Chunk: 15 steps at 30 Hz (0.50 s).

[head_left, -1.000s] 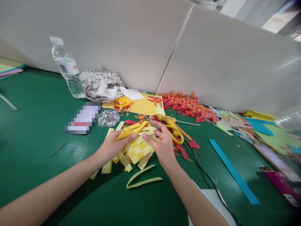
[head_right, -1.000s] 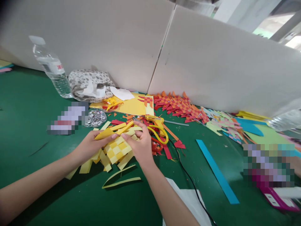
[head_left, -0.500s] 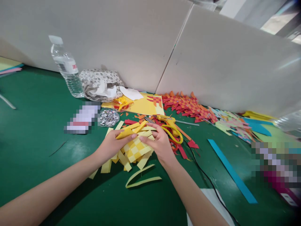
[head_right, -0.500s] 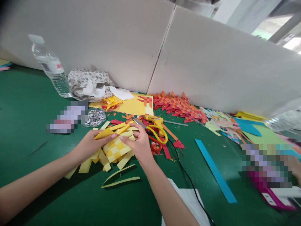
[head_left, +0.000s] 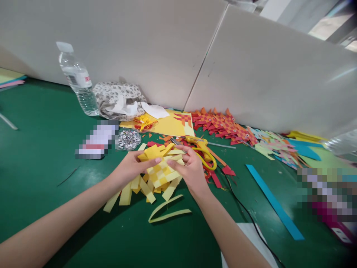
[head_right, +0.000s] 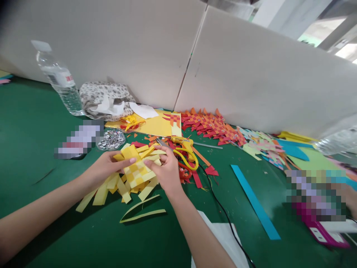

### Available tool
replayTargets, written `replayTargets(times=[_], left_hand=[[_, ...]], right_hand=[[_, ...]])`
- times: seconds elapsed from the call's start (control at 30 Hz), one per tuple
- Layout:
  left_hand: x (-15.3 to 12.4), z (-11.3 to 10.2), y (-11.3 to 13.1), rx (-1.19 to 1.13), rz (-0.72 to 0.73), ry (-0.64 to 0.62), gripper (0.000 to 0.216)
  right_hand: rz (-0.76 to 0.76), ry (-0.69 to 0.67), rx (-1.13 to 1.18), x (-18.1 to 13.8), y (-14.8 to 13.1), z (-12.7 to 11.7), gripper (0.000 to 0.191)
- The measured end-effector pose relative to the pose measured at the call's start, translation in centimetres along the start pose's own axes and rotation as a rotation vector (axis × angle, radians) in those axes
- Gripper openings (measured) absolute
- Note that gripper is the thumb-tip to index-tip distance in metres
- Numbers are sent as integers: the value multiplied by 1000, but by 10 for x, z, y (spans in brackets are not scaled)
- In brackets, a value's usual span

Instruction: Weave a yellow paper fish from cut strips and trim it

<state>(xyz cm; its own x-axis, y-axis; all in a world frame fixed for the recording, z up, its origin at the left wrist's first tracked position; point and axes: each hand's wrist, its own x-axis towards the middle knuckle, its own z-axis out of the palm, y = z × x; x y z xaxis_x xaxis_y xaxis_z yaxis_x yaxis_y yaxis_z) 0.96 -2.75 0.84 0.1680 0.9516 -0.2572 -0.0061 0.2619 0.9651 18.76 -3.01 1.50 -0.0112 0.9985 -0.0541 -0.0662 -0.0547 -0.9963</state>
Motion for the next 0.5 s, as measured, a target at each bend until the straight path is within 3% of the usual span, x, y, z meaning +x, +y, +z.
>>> replayTargets(times=[0.5], left_hand=[[2,-2,5,-35,12,79,30]], right_hand=[[-20,-20,-11,0,2,0,54]])
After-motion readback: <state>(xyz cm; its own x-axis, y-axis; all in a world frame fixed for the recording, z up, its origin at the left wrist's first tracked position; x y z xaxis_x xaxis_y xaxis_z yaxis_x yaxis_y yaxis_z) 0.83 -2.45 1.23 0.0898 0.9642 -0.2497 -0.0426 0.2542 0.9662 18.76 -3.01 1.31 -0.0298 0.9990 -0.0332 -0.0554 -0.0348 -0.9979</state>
